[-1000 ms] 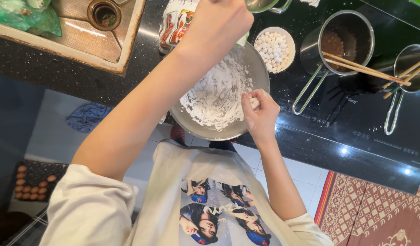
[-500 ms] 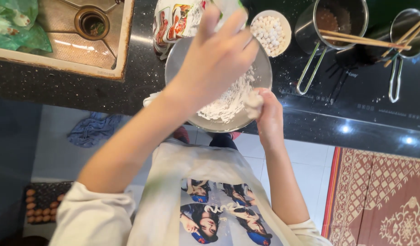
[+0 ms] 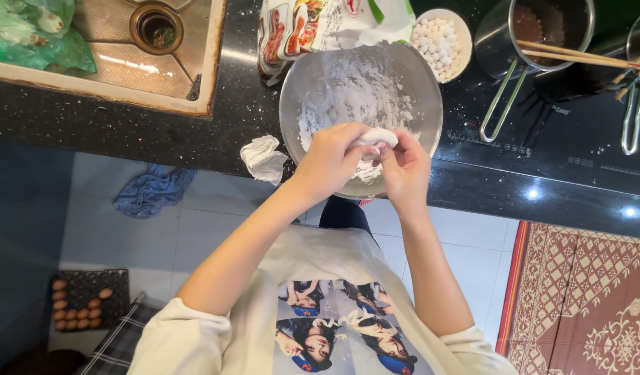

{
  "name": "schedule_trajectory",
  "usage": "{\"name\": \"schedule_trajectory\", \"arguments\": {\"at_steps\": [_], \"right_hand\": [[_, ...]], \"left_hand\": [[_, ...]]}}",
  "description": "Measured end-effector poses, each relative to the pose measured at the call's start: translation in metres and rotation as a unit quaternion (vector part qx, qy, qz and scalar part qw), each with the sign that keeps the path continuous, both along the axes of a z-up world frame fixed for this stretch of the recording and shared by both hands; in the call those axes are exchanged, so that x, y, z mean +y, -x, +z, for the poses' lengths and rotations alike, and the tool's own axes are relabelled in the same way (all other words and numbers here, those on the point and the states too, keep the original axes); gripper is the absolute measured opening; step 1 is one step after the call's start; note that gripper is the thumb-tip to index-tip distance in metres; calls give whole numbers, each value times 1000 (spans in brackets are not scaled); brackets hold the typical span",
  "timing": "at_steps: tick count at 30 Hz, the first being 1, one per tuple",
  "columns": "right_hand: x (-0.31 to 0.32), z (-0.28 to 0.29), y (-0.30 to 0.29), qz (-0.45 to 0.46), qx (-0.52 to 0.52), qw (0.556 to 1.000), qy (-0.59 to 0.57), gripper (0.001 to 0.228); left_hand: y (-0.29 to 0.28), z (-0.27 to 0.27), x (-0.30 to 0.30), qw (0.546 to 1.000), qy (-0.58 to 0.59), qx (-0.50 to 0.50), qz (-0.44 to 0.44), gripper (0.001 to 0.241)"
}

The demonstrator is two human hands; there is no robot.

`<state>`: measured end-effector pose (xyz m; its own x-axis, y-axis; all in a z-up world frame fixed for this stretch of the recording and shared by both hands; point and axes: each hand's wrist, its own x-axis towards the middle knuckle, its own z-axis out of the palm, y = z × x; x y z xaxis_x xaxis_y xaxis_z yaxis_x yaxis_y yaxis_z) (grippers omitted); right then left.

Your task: Kneading and shaping dough balls in a mixing bowl.

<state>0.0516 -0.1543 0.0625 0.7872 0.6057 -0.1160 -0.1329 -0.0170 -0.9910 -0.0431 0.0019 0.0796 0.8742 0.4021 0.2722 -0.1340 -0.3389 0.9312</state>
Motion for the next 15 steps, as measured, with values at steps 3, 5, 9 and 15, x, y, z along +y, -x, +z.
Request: {"name": "schedule_trajectory", "arguments": {"at_steps": [3,5,9,15], "right_hand": [[8,29,3,-34,-193,971,134,15],[7,33,-5,-17,-241,958,153,14],[6,22,-23,0,-201,973,114,15],[25,50,-8,-94,-241,959,113,63]], "left_hand": [[-1,2,3,997,-32,65,24,15],[-2,5,9,997,-11,74,31,16],[-12,-1,9,980,118,155,45,25],[-32,-11,-17,916,392,72,33,20]]}}
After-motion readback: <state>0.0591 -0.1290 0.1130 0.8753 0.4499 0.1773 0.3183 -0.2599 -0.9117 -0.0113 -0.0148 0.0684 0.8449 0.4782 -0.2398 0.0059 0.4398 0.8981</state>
